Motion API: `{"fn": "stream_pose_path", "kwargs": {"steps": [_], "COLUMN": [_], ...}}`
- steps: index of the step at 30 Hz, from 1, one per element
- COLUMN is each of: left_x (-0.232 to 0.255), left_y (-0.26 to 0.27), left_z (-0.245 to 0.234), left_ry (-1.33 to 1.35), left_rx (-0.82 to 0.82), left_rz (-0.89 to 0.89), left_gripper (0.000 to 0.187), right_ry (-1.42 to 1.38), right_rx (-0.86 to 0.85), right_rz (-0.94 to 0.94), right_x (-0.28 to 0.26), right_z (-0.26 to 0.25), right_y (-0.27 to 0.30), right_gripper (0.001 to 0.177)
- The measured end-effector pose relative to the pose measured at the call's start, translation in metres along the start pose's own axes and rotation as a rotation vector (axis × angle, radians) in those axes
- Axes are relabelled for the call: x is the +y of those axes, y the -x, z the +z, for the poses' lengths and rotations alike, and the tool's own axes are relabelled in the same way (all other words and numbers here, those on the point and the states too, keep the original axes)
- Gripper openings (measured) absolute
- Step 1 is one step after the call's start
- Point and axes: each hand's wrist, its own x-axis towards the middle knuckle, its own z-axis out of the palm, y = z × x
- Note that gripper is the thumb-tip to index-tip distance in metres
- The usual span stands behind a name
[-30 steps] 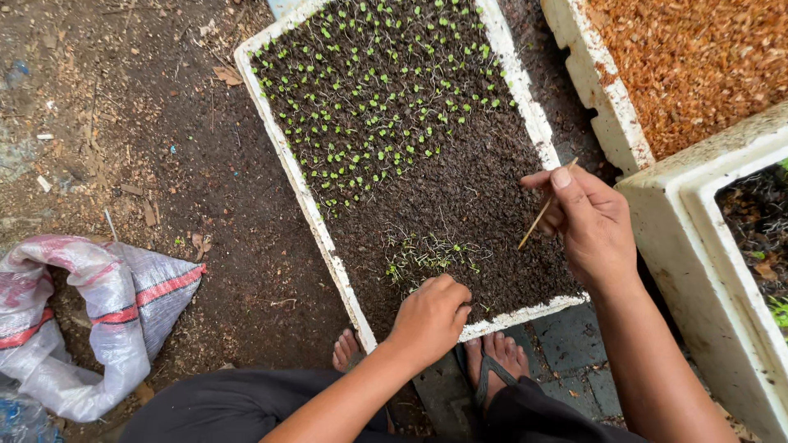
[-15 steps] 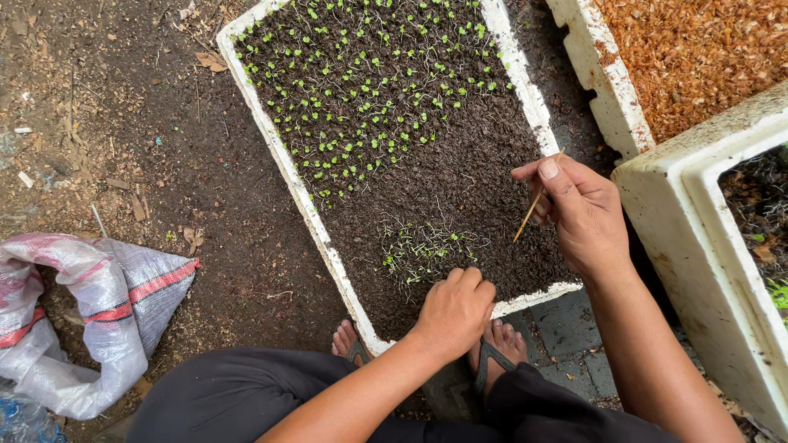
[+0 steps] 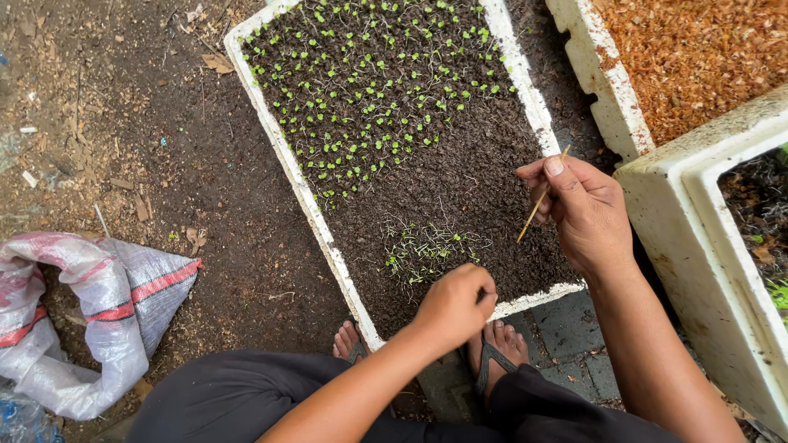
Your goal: The person plants small seedlings into a tray of soil by using a thin stick to create holes and gently placing the roots inside.
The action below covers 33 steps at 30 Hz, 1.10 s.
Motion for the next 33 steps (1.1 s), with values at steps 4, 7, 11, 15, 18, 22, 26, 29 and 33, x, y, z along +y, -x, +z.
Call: {"fn": "stream_pose_path", "kwargs": {"steps": [4, 7, 11, 15, 18, 22, 26, 29, 33], "left_x": [0.002, 0.002, -0.010, 0.013, 0.053, 0.038, 0.040, 0.043, 0.032], "left_y": [-0.007, -0.019, -0.029, -0.037, -0.051, -0.103, -0.154, -0.176, -0.194], "left_z": [-0.026, -0.046, -0.059, -0.104, -0.144, -0.165, -0.165, -0.158, -0.147], "left_ry": [0.459, 0.646, 0.730, 0.470, 0.208, 0.162, 0.198, 0.111, -0.124], "left_rx": [0.002, 0.053, 0.153, 0.224, 0.268, 0.362, 0.287, 0.223, 0.163], "left_rz": [-0.169, -0.171, -0.189, -0.195, -0.353, -0.236, -0.079, -0.082, -0.088], "left_gripper": [0.009, 0.012, 0.018, 0.025, 0.020, 0.024, 0.028, 0.026, 0.021], "right_ry": [-0.045, -0.099, -0.153, -0.107, -0.013, 0.017, 0.126, 0.126, 0.164], "right_rx": [0.029, 0.040, 0.030, 0.026, -0.057, -0.052, -0.061, -0.070, -0.102], "right_rz": [0.004, 0.020, 0.076, 0.047, 0.001, -0.030, -0.178, -0.189, -0.175], "right_x": [-0.001, 0.000, -0.004, -0.016, -0.030, -0.037, -0.029, 0.001, 0.014], "right_z": [-0.005, -0.006, -0.003, -0.002, -0.014, -0.009, 0.002, 0.003, 0.005], "right_y": [-0.004, -0.008, -0.010, -0.017, -0.033, -0.059, -0.084, -0.106, -0.115], "right_gripper": [0.030, 0.030, 0.031, 0.027, 0.018, 0.018, 0.016, 0.016, 0.014]}}
